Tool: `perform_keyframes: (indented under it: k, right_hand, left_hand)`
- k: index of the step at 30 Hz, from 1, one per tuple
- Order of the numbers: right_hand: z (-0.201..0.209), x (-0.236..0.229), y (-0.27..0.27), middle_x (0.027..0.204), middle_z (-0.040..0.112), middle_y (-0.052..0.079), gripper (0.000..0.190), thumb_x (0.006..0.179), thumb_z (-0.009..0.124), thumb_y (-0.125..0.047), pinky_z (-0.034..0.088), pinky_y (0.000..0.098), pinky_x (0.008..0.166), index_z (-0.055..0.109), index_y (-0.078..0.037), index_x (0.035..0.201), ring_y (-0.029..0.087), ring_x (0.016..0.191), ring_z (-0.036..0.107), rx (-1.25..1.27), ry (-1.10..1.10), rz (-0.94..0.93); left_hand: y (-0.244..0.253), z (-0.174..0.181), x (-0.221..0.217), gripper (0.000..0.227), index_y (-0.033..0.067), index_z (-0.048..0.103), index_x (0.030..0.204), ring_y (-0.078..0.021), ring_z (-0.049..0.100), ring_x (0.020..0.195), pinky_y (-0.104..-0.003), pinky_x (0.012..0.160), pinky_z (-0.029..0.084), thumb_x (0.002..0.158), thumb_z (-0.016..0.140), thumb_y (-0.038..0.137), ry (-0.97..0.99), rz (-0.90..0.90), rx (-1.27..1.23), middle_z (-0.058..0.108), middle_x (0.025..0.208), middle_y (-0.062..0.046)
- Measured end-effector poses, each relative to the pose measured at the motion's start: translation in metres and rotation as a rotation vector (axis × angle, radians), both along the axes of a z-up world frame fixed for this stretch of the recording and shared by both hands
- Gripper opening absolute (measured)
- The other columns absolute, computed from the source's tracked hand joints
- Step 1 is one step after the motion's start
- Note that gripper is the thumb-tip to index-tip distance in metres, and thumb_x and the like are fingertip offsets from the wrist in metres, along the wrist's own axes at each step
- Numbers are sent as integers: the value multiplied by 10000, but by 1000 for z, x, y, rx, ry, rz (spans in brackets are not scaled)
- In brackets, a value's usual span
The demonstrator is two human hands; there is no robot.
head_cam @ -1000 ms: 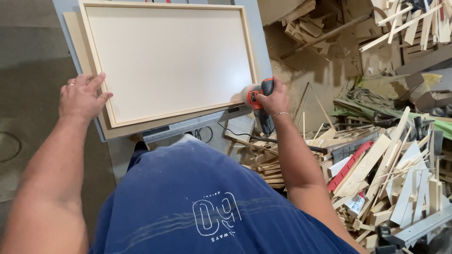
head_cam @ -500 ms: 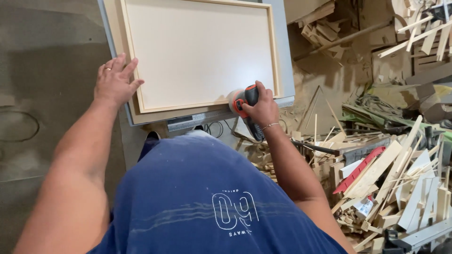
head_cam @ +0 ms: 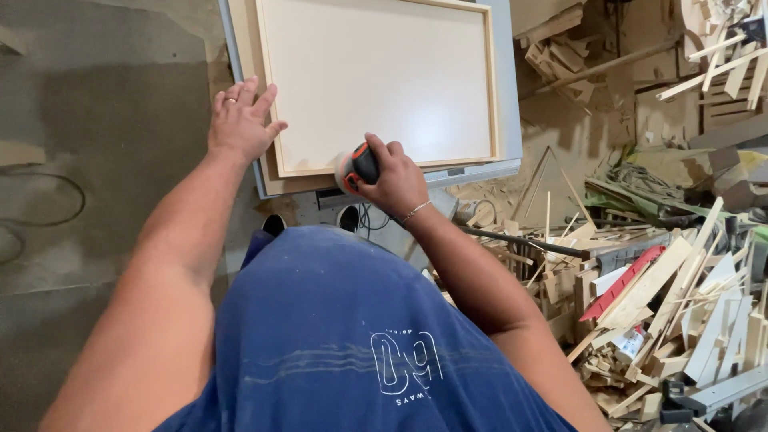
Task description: Sanding the interior and exterior edges of a wooden frame using an electric palm sander
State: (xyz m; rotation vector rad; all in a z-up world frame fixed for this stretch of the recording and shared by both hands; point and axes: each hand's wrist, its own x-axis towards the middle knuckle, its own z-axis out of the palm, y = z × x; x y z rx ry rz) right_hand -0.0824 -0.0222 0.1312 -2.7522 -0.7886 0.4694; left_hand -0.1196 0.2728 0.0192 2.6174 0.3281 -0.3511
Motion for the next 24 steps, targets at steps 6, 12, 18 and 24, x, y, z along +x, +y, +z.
perform_keyframes:
  k: [6, 12, 18, 24]
  right_hand:
    - [-6, -25, 43, 1130, 574, 130, 808, 804, 816, -458, 550, 506, 576, 439, -244, 1486, 373, 854, 677, 24, -58, 160]
    - [-5, -46, 79, 1089, 590, 133, 746, 822, 798, -466, 554, 511, 622, 472, -246, 1455, 380, 860, 688, 90, -63, 261]
    - [-4, -59, 106, 1075, 584, 156, 706, 867, 748, -524, 558, 543, 564, 458, -253, 1451, 405, 808, 667, 69, -117, 273]
    - [5, -56, 98, 1072, 577, 171, 708, 869, 743, -530, 550, 560, 580, 440, -263, 1450, 431, 808, 662, 35, -68, 243]
  left_hand:
    - [3, 8, -3, 748, 299, 202, 1655, -366, 148, 1561, -547, 1246, 78, 1007, 387, 624, 40, 0, 23, 170, 1714, -160]
    - [5, 1, -1, 755, 284, 214, 1658, -385, 178, 1554, -559, 1242, 90, 1010, 385, 632, 17, -5, 41, 220, 1700, -180]
    - [6, -3, 0, 753, 307, 211, 1656, -382, 192, 1548, -570, 1238, 111, 1005, 398, 637, 36, -6, 69, 246, 1690, -178]
    - [1, -3, 0, 744, 289, 250, 1649, -374, 206, 1538, -569, 1235, 121, 1006, 442, 611, 37, 11, 63, 283, 1673, -173]
